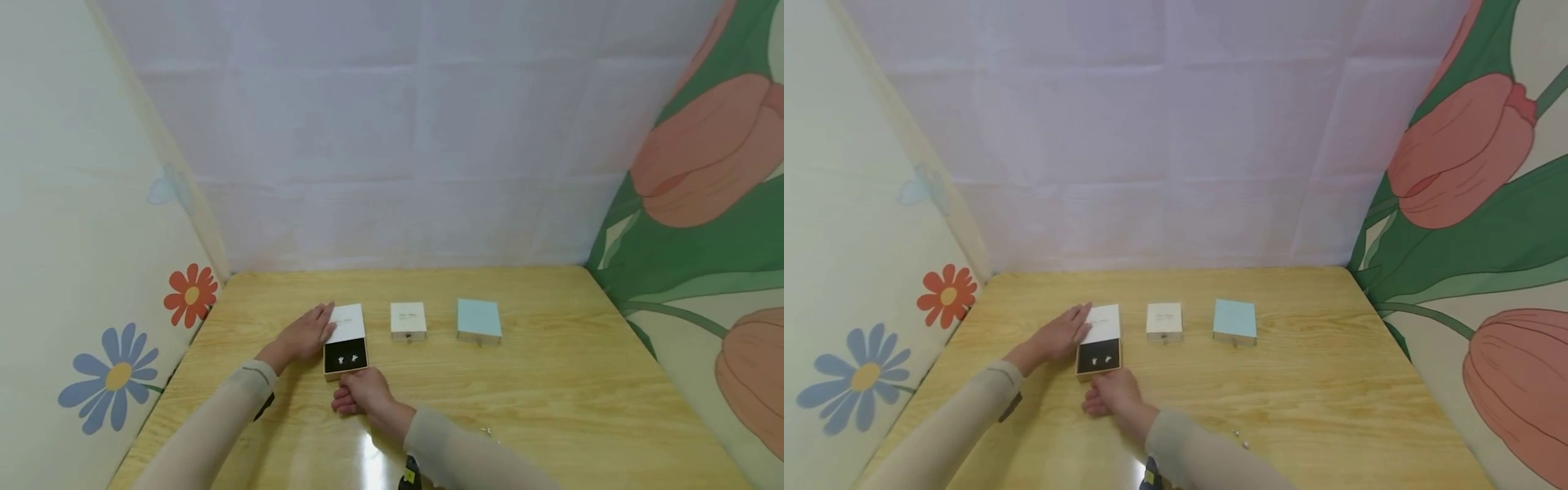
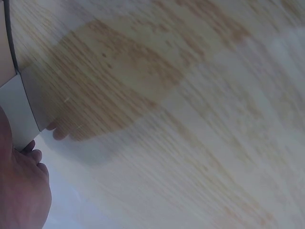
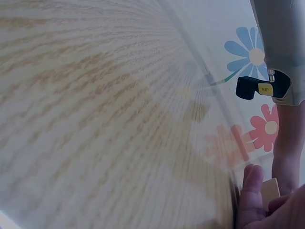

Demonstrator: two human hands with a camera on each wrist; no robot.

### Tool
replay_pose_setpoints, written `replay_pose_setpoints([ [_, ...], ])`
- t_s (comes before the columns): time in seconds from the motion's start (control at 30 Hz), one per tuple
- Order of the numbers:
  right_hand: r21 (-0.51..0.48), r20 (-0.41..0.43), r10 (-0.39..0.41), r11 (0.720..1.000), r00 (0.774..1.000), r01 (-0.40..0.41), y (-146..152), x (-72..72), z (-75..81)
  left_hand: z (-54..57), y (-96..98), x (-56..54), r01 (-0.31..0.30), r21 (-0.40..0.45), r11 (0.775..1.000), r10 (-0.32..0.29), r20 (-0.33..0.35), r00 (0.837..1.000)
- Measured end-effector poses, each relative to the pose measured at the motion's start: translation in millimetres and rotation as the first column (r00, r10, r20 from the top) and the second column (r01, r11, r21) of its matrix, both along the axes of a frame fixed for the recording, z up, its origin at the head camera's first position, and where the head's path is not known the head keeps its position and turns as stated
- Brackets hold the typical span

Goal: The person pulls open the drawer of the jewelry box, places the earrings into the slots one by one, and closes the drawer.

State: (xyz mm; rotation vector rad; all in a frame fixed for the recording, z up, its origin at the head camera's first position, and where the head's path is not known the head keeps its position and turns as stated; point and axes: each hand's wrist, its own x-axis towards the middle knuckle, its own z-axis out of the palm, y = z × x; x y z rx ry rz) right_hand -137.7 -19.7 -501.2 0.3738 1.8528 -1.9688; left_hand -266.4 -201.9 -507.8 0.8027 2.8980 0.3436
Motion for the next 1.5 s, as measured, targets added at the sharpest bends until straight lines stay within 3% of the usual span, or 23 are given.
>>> replay_pose_setpoints([
  [0.27, -0.031, 0.003, -0.064, 0.997, 0.998, 0.064, -3, 1.9, -2.4, -4.9, 0.6, -1.1, 0.022, -0.003, 1.0, -0.022, -0.016, 1.0],
  [0.6, -0.05, 0.001, -0.121, 0.991, 0.993, 0.121, -9, -1.5, -3.2, -0.9, 0.4, -3.7, 0.006, -0.026, 1.0, -0.006, -0.016, 1.0],
  [1.5, -0.083, 0.01, -0.14, 0.987, 0.99, 0.141, -11, -11.6, -0.2, 1.4, -0.5, -2.8, 0.007, -0.058, 0.998, -0.007, -0.002, 1.0],
])
